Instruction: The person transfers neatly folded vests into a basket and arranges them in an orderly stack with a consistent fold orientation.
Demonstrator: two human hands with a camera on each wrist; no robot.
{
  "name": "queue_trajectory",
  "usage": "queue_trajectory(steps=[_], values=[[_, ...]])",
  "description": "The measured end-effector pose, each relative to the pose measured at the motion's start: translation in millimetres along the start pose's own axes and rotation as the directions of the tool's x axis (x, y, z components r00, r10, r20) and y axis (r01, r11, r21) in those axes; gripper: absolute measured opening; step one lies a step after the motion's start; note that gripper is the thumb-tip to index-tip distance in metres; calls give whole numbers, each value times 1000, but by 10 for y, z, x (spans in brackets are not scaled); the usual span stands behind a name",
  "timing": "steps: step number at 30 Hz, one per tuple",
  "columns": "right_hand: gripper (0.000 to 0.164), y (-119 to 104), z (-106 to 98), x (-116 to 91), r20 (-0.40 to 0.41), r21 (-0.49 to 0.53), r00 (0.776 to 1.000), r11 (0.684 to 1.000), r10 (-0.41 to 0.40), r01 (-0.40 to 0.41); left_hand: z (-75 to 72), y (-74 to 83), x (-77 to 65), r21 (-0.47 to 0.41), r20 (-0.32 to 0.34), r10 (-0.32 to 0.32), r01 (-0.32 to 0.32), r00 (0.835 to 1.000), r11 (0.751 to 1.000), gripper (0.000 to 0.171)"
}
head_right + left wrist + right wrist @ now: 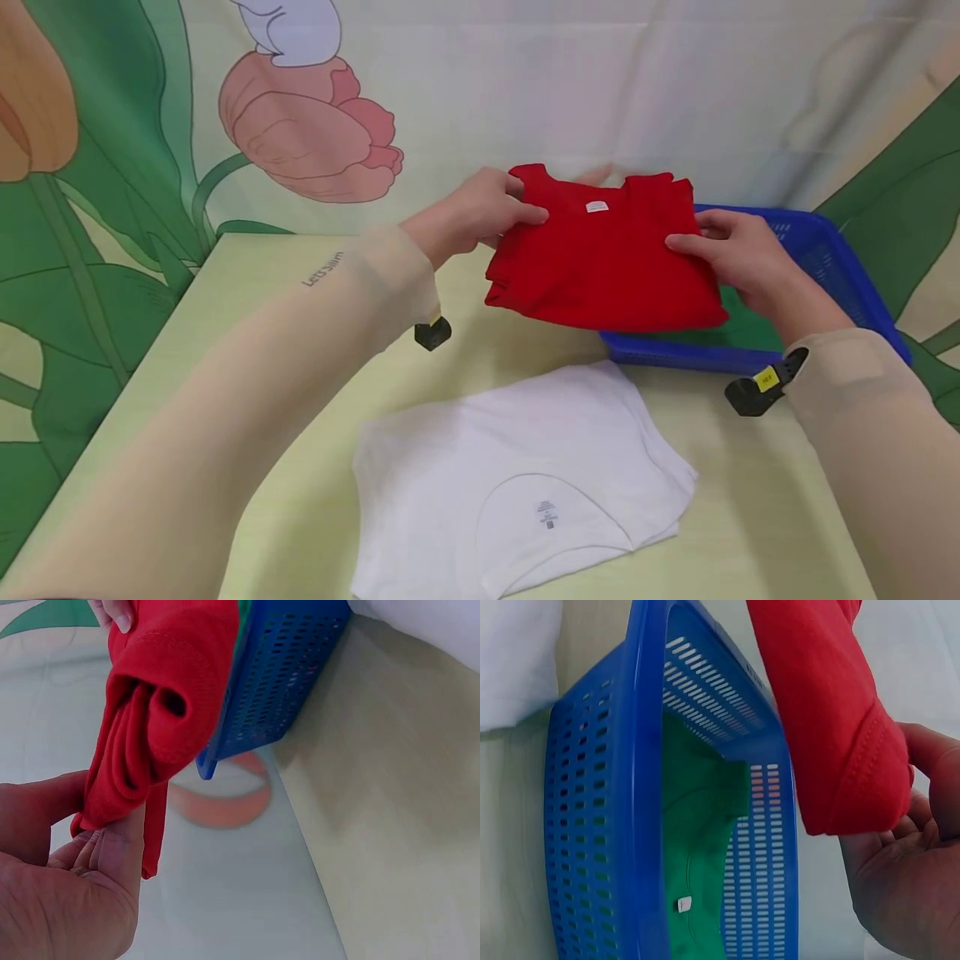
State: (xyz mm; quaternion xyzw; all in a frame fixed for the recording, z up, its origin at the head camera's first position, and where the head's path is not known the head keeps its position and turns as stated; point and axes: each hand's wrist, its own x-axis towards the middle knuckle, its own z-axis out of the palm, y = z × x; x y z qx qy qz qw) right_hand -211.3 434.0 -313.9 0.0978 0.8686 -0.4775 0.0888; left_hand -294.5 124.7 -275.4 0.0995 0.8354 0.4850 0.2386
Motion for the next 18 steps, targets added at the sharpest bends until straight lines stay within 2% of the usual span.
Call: queue_trajectory(steps=[5, 12, 18], values=[[87, 61, -84, -9, -10, -14, 1000, 1000, 12, -13, 85, 59, 41, -17, 1, 7, -7, 1000, 1000, 31], [74, 90, -208, -78, -3, -18, 1000, 1000, 10, -10, 194, 147, 102, -7, 15, 10, -10, 1000, 1000, 30], [59, 182, -285, -71, -47, 2, 999, 1000, 0, 0, 291, 227, 116, 15, 15, 12, -12, 1000, 1000, 29]])
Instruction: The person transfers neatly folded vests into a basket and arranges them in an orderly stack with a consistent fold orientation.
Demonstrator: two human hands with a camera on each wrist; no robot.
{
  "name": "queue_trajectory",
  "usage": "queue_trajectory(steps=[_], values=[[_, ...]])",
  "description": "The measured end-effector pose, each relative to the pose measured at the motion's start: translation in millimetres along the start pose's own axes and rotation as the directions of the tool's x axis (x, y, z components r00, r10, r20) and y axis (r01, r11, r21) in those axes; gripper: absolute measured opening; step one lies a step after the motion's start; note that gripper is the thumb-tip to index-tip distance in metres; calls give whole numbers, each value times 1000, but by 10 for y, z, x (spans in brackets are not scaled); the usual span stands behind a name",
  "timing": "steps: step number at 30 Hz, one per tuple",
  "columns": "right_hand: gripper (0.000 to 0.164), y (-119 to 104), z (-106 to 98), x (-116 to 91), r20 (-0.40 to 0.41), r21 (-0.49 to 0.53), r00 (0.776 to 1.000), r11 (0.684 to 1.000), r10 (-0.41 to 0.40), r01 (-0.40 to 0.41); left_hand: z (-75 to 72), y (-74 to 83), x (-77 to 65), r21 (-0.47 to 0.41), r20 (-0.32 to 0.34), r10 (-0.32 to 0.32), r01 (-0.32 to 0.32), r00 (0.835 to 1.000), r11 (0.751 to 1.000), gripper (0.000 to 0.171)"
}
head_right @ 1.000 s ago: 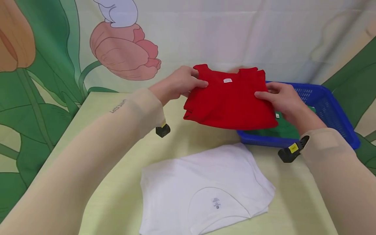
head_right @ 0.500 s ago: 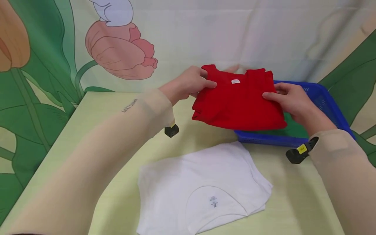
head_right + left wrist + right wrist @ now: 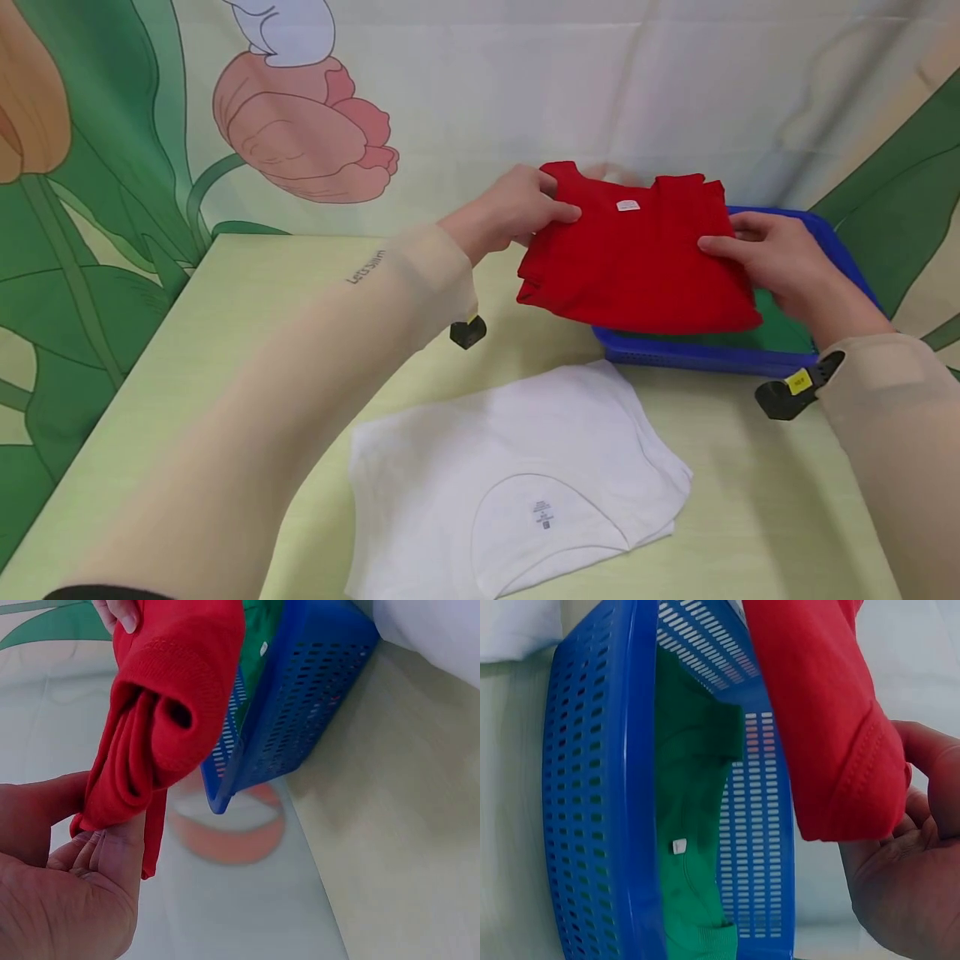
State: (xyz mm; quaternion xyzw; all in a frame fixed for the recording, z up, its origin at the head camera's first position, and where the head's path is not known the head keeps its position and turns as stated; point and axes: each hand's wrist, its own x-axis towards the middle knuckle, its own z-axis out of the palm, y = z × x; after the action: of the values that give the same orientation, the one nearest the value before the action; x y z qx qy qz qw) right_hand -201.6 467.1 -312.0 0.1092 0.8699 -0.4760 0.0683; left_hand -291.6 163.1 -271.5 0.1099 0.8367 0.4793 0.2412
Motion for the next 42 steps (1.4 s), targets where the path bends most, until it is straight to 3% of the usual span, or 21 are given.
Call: queue_trajectory(steps=[9, 16, 18, 20, 23, 25, 27, 34, 42], values=[[83, 152, -146, -32, -64, -59, 998, 998, -10, 6, 183, 97, 67, 14, -1, -4, 4, 1000, 1000, 22], [85, 243, -268, -93, -103, -116, 995, 993, -11, -1, 361, 151, 173, 56, -35, 10, -8, 999, 998, 42], [86, 269, -294, -104, -113, -128, 994, 992, -2, -12, 424, 126, 229, 122, -51, 51, -44, 997, 992, 31], [87, 293, -317, -119, -122, -133, 992, 991, 8, -25, 503, 73, 341, 239, -79, 106, -85, 991, 967, 22], [91, 324, -345, -142, -129, -132, 991, 990, 24, -41, 572, 49, 353, 345, -84, 149, -111, 985, 932, 31], [92, 342, -363, -158, -131, -132, 991, 990, 28, -45, 608, 56, 326, 352, -80, 145, -108, 986, 930, 27], [90, 357, -377, -166, -132, -137, 991, 989, 28, -47, 617, 99, 214, 312, -74, 118, -90, 990, 946, 22], [81, 384, -411, -200, -171, -194, 984, 978, 41, -75, 765, 153, 193, 260, -96, 87, -59, 992, 964, 49], [77, 474, -404, -194, -194, -227, 978, 966, 80, -124, 932, 130, 238, 334, -96, 66, -30, 993, 942, 58]])
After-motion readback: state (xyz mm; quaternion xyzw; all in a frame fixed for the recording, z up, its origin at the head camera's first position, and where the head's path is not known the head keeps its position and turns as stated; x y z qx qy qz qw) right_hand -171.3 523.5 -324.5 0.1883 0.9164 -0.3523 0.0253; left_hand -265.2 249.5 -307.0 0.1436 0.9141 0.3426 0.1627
